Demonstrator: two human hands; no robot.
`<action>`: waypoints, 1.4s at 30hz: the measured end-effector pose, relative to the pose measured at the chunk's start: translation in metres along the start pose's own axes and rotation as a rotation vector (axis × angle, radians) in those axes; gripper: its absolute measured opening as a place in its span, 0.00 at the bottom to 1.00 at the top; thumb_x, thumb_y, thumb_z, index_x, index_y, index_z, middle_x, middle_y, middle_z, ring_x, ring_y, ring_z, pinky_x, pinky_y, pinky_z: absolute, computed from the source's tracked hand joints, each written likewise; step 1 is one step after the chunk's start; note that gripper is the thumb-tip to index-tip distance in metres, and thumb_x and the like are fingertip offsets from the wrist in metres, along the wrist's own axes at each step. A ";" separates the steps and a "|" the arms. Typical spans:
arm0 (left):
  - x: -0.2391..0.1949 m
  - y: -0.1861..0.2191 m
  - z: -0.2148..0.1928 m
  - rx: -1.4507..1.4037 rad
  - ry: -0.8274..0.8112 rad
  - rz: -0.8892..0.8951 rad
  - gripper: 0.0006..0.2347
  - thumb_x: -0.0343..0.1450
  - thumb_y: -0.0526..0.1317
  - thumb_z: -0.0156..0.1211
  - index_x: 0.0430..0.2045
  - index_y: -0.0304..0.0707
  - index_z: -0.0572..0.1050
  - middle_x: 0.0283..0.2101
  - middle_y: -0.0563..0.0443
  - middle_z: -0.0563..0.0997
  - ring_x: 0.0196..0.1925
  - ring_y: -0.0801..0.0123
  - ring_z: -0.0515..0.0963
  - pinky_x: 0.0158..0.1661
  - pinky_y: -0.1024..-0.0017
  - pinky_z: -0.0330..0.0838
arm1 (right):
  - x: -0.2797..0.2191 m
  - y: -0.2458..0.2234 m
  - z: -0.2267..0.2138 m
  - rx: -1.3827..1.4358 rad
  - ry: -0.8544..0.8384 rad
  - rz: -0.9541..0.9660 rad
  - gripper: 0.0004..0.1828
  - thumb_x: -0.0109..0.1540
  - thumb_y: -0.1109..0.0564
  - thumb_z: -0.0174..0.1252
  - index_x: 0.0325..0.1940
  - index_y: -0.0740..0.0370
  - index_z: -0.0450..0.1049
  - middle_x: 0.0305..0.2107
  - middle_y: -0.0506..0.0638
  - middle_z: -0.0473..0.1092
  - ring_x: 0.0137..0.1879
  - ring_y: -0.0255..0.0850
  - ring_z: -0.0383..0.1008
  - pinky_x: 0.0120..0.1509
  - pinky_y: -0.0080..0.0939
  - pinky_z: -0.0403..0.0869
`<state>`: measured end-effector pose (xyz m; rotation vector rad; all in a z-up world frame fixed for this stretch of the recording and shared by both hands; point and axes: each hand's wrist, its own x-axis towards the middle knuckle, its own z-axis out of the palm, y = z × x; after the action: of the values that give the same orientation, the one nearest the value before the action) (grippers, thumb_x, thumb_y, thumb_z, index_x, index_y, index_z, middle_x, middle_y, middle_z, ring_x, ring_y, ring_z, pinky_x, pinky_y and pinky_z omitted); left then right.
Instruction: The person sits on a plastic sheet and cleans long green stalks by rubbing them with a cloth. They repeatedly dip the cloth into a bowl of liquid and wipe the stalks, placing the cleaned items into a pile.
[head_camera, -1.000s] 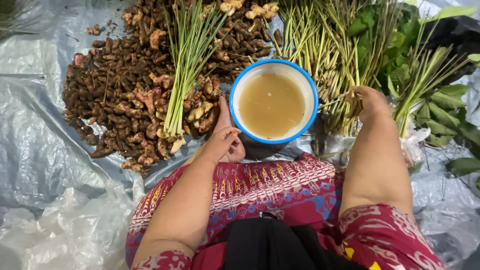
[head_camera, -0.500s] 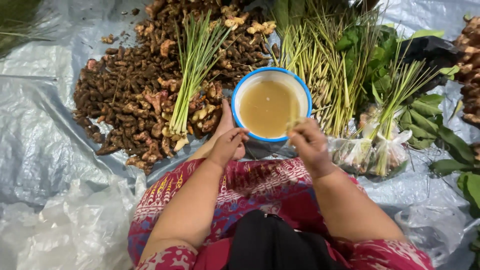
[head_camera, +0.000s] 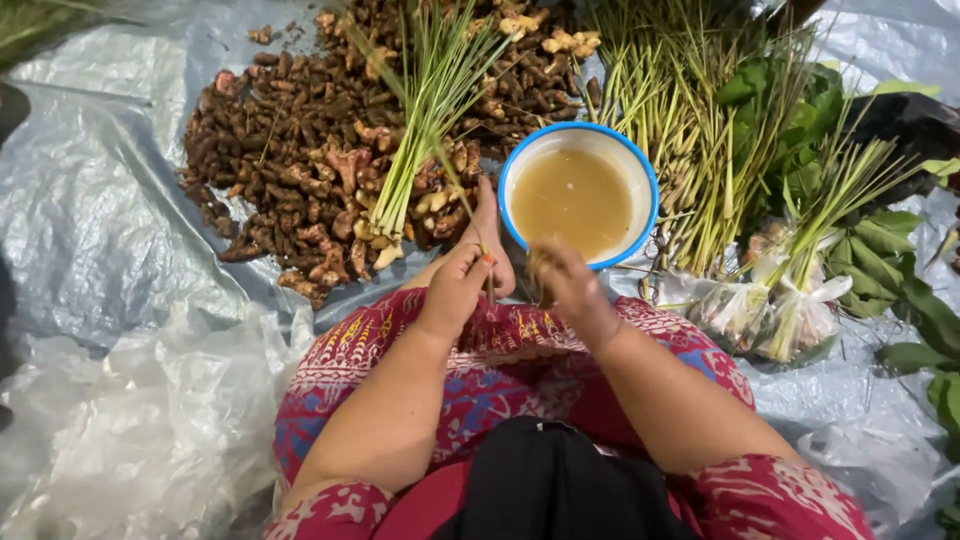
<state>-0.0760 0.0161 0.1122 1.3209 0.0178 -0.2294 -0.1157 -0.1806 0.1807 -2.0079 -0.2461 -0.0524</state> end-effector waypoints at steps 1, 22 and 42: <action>0.004 -0.008 -0.007 0.200 -0.019 0.012 0.07 0.77 0.37 0.54 0.38 0.36 0.79 0.29 0.46 0.79 0.31 0.72 0.76 0.35 0.70 0.79 | 0.001 -0.024 -0.010 0.132 -0.005 0.161 0.23 0.67 0.54 0.50 0.66 0.57 0.61 0.54 0.64 0.58 0.59 0.58 0.62 0.63 0.53 0.64; -0.018 0.031 0.017 0.790 -0.428 -0.102 0.09 0.72 0.42 0.52 0.38 0.47 0.81 0.24 0.42 0.82 0.37 0.49 0.83 0.44 0.55 0.74 | 0.057 0.091 -0.040 1.355 0.780 0.557 0.11 0.63 0.58 0.62 0.45 0.69 0.76 0.40 0.65 0.78 0.43 0.52 0.83 0.51 0.51 0.83; 0.002 0.052 -0.066 0.359 -0.285 -0.221 0.07 0.78 0.35 0.49 0.32 0.35 0.74 0.23 0.50 0.76 0.26 0.71 0.74 0.38 0.74 0.66 | 0.034 0.003 -0.159 1.535 1.501 0.374 0.28 0.67 0.49 0.44 0.65 0.70 0.71 0.51 0.62 0.76 0.51 0.50 0.79 0.72 0.55 0.73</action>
<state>-0.0572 0.0908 0.1455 1.6325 -0.1248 -0.6304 -0.0704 -0.3199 0.2524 -0.1277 0.8257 -0.8012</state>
